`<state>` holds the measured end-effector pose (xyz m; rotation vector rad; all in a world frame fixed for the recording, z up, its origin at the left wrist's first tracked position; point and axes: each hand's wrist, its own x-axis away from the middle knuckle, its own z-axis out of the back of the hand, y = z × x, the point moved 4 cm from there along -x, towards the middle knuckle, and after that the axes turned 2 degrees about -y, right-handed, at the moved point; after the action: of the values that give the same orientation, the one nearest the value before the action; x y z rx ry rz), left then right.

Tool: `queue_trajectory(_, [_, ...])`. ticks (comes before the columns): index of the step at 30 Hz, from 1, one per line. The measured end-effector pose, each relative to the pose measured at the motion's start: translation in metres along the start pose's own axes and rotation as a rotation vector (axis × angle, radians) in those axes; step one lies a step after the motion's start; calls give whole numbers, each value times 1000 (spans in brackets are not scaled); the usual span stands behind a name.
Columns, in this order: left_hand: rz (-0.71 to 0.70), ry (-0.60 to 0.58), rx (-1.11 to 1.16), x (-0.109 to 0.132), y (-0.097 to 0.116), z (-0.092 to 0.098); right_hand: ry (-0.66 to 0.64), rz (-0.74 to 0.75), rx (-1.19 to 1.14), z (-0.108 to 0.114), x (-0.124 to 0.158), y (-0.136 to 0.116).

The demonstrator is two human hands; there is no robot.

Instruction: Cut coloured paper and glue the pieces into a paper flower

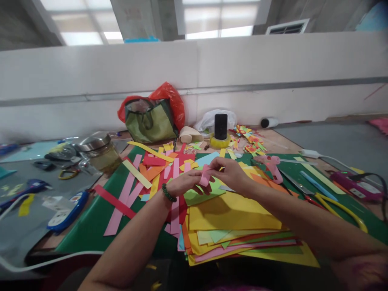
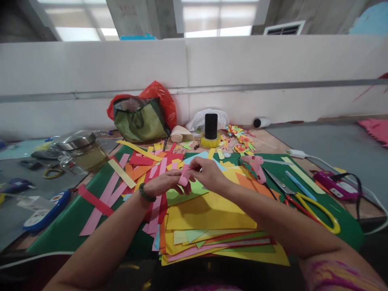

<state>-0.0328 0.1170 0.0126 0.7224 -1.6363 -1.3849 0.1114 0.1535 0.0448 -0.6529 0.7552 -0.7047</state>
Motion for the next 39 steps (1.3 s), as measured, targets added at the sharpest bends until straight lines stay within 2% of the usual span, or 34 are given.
queue_trajectory(3, [-11,-31,-16,1,2,-3,31,-17,-49,3,-1,1])
queue_trajectory(8, [-10,-64,-43,1,2,-6,-87,-99,-204,-3,-1,2])
queue_trajectory(12, [-18,-56,-96,0,3,-4,-86,-163,-276,-4,-2,5])
queue_trajectory(14, [-83,32,-106,-2,5,1,-66,-194,-251,-3,-2,6])
queue_trajectory(17, [-231,245,-114,-2,10,9,-85,-192,-188,-4,-2,7])
queue_trajectory(19, [-302,316,-128,-2,12,12,-98,-181,-160,-5,-1,6])
queue_trajectory(22, [-347,322,-127,-2,13,12,-105,-174,-126,-6,0,5])
queue_trajectory(30, [-328,313,-170,-3,12,15,-99,-194,-104,-5,3,7])
queue_trajectory(36, [-339,270,-186,-5,12,11,-151,-221,-40,-9,1,10])
queue_trajectory(39, [-351,297,-129,-5,12,13,-219,-206,85,-1,1,8])
